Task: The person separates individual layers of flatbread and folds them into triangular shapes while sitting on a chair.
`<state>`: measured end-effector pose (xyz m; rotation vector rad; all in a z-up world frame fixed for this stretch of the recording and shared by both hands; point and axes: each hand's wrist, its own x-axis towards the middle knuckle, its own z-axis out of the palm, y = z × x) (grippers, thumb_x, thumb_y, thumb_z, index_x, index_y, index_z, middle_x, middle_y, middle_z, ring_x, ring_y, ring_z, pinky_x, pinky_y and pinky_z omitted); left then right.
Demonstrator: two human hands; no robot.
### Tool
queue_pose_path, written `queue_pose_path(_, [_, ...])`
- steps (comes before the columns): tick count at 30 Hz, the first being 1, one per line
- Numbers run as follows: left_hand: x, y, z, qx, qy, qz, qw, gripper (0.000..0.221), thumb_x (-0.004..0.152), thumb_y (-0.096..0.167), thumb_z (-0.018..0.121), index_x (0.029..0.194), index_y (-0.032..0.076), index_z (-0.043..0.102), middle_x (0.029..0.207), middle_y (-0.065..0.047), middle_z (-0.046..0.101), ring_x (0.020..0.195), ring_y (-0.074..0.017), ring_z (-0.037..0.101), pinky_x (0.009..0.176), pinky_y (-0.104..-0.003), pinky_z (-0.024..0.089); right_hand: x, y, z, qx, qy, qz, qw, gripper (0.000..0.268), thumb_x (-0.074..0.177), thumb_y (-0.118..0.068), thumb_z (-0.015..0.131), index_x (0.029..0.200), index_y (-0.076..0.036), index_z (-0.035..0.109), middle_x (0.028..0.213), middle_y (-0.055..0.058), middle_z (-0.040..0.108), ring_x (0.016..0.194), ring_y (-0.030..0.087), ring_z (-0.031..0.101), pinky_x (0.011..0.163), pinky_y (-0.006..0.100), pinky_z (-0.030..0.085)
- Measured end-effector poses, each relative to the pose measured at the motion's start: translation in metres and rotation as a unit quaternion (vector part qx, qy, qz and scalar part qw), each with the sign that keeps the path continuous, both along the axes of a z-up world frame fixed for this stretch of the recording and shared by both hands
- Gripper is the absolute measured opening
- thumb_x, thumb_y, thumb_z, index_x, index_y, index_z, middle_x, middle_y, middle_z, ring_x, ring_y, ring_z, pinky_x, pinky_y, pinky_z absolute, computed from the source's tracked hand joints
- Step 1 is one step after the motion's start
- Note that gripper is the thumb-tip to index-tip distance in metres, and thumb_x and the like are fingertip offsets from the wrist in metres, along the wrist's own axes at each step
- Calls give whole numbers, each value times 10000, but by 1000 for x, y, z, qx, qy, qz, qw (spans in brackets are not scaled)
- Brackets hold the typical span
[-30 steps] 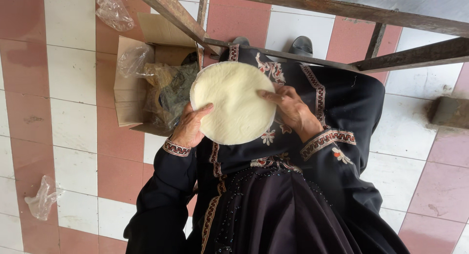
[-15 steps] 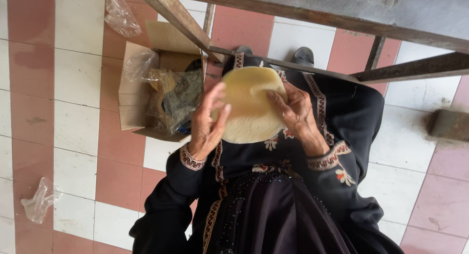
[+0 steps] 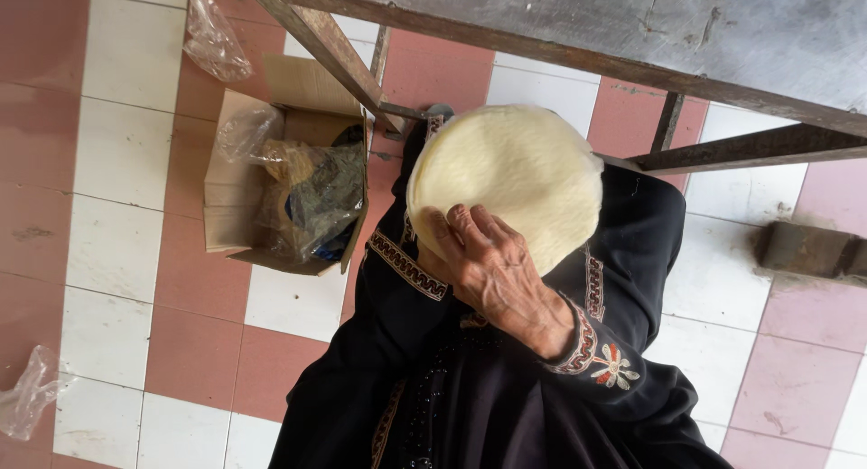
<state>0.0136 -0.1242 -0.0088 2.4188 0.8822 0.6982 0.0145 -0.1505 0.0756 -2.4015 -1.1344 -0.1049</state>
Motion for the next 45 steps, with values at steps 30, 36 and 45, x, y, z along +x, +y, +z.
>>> queue_pose_path(30, [43,15,12,-195,-74,-184,961,598,1011,484,576,1427,84,416,1465,-142,467,1347,-304,533,1113,-485,514,6,-29,5,96,-98,4,991,211,864,-71,824,1062,-87,752,1106,106,708,1012,280,709,753,369,646])
queue_pose_path(36, [48,24,11,-224,-81,-209,949,646,998,516,571,1449,84,402,1483,-149,457,1358,-313,522,1116,-495,510,1,-28,11,191,127,-82,970,221,930,-88,772,1145,-52,732,1091,119,722,961,218,743,758,322,649])
queue_pose_path(45, [52,27,13,-241,-85,-230,939,718,979,564,563,1482,85,380,1510,-158,443,1376,-326,506,1119,-511,504,-1,-25,14,174,77,-88,978,194,945,-39,755,1136,-32,723,1036,99,715,898,197,724,739,308,631])
